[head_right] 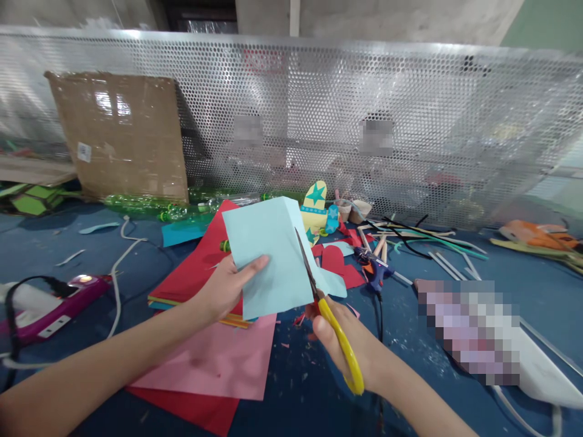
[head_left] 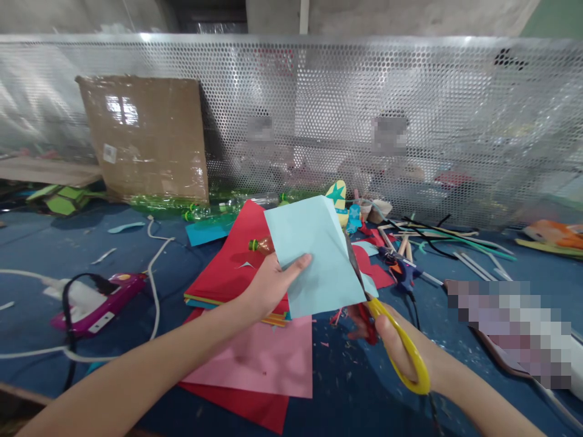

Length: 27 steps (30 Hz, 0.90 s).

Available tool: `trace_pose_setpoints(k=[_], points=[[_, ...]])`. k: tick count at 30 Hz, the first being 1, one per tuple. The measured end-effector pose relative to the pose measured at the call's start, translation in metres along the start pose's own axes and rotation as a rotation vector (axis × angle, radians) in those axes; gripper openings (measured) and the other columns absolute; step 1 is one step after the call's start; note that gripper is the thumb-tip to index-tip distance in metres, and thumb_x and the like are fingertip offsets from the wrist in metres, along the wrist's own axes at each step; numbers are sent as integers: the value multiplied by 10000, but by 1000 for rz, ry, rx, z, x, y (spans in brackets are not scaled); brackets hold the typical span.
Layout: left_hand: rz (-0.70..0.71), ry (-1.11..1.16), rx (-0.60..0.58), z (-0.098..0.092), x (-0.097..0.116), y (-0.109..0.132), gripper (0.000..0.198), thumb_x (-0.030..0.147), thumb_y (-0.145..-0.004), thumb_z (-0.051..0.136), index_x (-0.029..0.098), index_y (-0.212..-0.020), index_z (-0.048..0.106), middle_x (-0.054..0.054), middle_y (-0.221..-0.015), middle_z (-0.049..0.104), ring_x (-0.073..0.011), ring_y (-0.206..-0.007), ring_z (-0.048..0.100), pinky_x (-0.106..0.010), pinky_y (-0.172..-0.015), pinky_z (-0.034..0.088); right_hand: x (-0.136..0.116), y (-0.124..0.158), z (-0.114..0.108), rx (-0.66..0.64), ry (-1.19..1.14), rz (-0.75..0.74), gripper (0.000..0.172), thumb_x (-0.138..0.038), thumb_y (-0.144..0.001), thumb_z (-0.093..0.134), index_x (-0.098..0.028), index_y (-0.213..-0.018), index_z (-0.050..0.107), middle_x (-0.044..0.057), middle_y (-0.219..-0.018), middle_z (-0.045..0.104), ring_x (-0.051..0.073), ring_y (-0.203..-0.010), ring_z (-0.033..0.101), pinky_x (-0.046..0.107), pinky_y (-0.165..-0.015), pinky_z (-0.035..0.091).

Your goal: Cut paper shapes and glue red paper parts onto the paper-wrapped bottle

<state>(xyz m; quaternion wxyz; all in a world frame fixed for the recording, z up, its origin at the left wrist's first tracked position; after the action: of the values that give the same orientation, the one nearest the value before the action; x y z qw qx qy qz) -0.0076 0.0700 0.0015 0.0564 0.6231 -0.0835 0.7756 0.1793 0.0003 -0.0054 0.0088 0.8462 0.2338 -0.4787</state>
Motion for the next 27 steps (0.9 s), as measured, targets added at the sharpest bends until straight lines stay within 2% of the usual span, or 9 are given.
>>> trace_pose_setpoints(k=[4,8,17,27], points=[[7,-15,-6,-1,-1,-1,307,392,-762,711,189,-992,706,-71,-1105,703,-273,-1045,628,-376,-876,514,1,-3,3,16,-88,7,565,-736,-861,217,-230,-777,454,52,-783,521,170,-614,544,300,-539,576],[9,-14,-15,0,-1,-1,349,414,-750,717,180,-1008,695,-71,-1119,699,-281,-1059,623,-394,-892,513,3,-6,5,24,-61,7,621,-767,-840,170,-219,-742,445,-8,-645,422,134,-479,463,296,-457,517],[19,-26,-23,2,1,1,352,426,-759,703,183,-1013,691,-65,-1138,696,-278,-1066,628,-406,-906,516,11,-5,6,52,-116,7,640,-810,-800,193,-223,-682,420,-34,-571,404,109,-384,420,261,-376,366],[18,-16,-17,0,-1,0,346,427,-767,696,188,-1017,689,-61,-1115,707,-262,-1049,642,-389,-892,527,9,-4,6,62,-124,56,683,-871,-740,164,-231,-651,385,-66,-451,354,107,-330,375,275,-401,332]])
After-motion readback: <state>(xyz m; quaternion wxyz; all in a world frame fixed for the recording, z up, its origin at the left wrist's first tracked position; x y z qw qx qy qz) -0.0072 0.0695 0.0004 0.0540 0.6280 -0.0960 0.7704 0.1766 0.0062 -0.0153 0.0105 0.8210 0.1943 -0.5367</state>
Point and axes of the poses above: each hand's wrist, its own y-axis away from the middle knuckle, its own z-axis out of the palm, x = y × z, the point moved 5 cm from there along -y, towards the middle knuckle
